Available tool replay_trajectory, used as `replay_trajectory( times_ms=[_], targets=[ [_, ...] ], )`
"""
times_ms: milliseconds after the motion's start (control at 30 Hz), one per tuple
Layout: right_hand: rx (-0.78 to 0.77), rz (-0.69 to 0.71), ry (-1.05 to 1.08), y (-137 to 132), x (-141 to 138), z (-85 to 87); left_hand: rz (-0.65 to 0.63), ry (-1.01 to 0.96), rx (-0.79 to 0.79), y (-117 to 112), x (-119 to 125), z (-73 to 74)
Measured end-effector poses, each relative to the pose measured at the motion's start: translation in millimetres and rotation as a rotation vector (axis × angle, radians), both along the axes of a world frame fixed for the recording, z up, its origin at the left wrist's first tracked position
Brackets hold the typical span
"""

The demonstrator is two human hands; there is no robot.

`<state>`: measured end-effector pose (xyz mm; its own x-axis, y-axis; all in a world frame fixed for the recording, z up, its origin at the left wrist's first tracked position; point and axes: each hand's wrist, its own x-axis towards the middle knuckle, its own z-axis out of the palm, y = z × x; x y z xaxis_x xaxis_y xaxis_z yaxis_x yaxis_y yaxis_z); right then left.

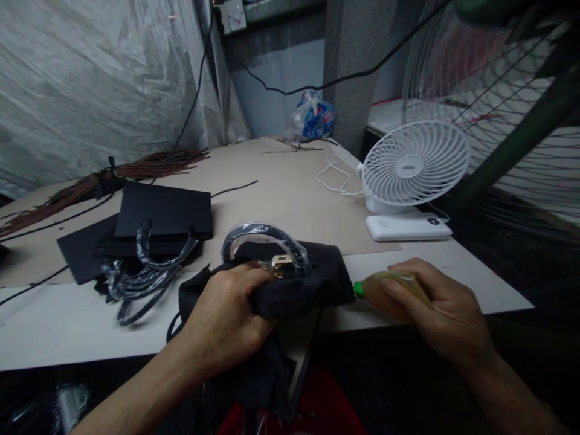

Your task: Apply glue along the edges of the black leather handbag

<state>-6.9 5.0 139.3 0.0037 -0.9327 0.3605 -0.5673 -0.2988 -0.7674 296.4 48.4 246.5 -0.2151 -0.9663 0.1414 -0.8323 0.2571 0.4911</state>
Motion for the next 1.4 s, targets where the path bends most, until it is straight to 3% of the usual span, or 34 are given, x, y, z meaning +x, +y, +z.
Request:
replay_trajectory(
  times_ms=[167, 333, 433, 567, 733, 900, 1100, 1400],
  targets=[
    [0.109, 0.104, -0.064, -2.2, -0.1, 2.2, -0.021, 0.032, 0.003, 1.6, 2.9, -1.8],
    [0.062, 0.062, -0.032, -5.1, 0.9, 5.3, -0.022, 0.024, 0.007, 2.3, 3.9, -1.2],
    [0.122, 0.146, -0.059, -7.2, 1.6, 5.9, -0.032, 0.023, 0.012, 2.2, 4.5, -1.2],
    [0.124, 0.089, -0.076, -7.6, 0.9, 6.4, -0.029, 0.033, 0.007, 2.4, 6.0, -1.8],
    [0.212, 0.127, -0.121, -4.4, -1.5, 6.4, -0.044, 0.043, 0.025, 3.6, 7.4, -3.2],
    [0.119, 0.022, -0.099, -5.3, 1.1, 5.8, -0.060, 0.039, 0.020, 4.9, 7.3, -2.7],
    [0.077, 0.124, -0.017, -3.1, -1.3, 4.8, -0.066, 0.036, 0.008, 4.0, 7.9, -1.8],
    [0.103, 0.052, -0.073, 0.8, 2.1, 8.6, -0.056, 0.041, 0.038, 4.3, 6.9, -3.7]
  ],
)
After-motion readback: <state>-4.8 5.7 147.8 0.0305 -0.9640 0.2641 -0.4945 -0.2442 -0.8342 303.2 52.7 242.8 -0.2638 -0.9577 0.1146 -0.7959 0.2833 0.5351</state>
